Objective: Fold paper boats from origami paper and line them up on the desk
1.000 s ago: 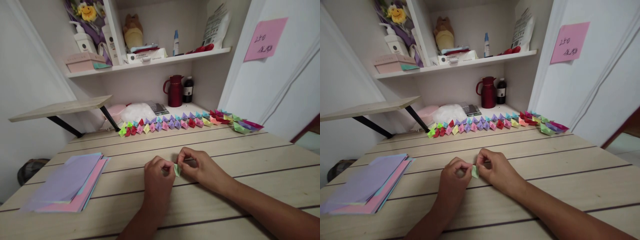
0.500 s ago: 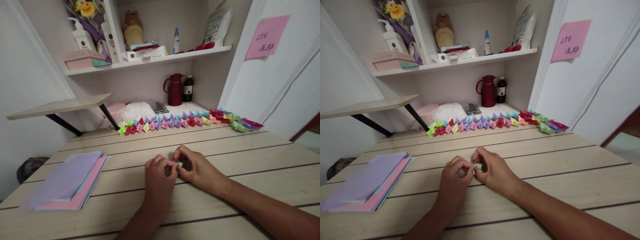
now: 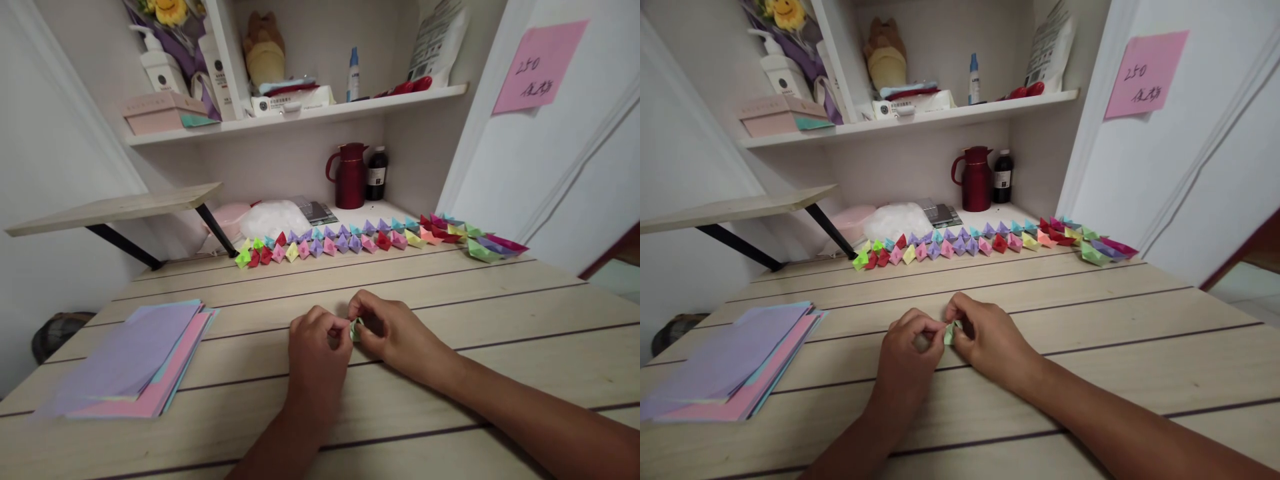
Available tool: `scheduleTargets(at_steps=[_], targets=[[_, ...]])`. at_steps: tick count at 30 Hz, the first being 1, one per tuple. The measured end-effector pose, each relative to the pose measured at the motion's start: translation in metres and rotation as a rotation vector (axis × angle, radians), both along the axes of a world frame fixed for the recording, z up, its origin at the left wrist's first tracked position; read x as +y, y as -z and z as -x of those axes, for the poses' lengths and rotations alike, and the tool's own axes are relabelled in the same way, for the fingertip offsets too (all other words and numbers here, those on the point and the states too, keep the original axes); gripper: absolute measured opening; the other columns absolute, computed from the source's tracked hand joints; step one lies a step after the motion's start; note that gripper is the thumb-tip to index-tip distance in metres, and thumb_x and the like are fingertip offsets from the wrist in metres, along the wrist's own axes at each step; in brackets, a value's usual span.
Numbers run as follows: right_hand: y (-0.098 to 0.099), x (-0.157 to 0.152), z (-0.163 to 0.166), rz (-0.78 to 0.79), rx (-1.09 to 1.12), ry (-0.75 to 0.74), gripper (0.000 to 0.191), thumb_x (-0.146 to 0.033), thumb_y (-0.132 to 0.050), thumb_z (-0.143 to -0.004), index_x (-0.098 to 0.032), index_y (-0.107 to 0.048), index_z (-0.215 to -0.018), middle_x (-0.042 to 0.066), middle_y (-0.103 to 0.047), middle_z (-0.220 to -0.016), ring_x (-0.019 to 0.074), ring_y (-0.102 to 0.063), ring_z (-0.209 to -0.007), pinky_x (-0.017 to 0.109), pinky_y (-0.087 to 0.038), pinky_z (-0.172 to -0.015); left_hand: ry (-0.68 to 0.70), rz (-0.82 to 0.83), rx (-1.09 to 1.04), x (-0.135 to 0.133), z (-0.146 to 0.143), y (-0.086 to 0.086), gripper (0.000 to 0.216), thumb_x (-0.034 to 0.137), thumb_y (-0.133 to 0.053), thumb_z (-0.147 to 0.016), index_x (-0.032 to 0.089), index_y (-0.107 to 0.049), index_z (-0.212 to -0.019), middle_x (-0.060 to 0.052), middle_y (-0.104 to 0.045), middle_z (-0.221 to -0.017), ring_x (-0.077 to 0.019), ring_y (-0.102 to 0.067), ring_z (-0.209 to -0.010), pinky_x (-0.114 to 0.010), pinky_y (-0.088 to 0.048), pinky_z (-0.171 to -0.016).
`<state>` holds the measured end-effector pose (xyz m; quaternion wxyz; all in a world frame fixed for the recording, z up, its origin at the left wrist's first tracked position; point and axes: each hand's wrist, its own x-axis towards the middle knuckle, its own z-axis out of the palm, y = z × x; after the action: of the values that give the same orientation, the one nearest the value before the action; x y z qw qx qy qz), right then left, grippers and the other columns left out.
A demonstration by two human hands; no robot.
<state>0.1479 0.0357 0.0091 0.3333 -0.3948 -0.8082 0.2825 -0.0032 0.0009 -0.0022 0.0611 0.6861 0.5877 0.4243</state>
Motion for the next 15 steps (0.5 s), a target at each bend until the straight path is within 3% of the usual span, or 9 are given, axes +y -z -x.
scheduleTargets(at_steps=[10,15], targets=[[-0.0009,0.0033,-0.0021,-0.121,-0.121,0.014,0.016,-0.008,-0.052,-0.071,-0.022,-0.057,-0.077,-0.005,-0.056,-0.065,0.0123,-0.046,-0.059,0.021,-0.031,-0.054,0.019,0.038,0.041,-0.0001,-0.0009,-0.0005,0.016,0.007,-0.060,-0.073,0.020,-0.061,-0.064,0.003,-0.063,-0.068,-0.0141,-0.059,-0.069,-0.032,-0.041,-0.076],[0.0014,0.0062,-0.0063,-0.092,-0.118,0.054,0.013,-0.011,-0.052,-0.075,-0.023,-0.056,-0.076,-0.005,-0.057,-0.062,0.0124,-0.048,-0.056,0.022,-0.033,-0.054,0.002,0.071,-0.046,0.0036,0.0014,0.0041,0.024,-0.001,-0.054,-0.069,0.020,-0.064,-0.073,0.002,-0.063,-0.072,-0.0141,-0.058,-0.066,-0.031,-0.044,-0.072]])
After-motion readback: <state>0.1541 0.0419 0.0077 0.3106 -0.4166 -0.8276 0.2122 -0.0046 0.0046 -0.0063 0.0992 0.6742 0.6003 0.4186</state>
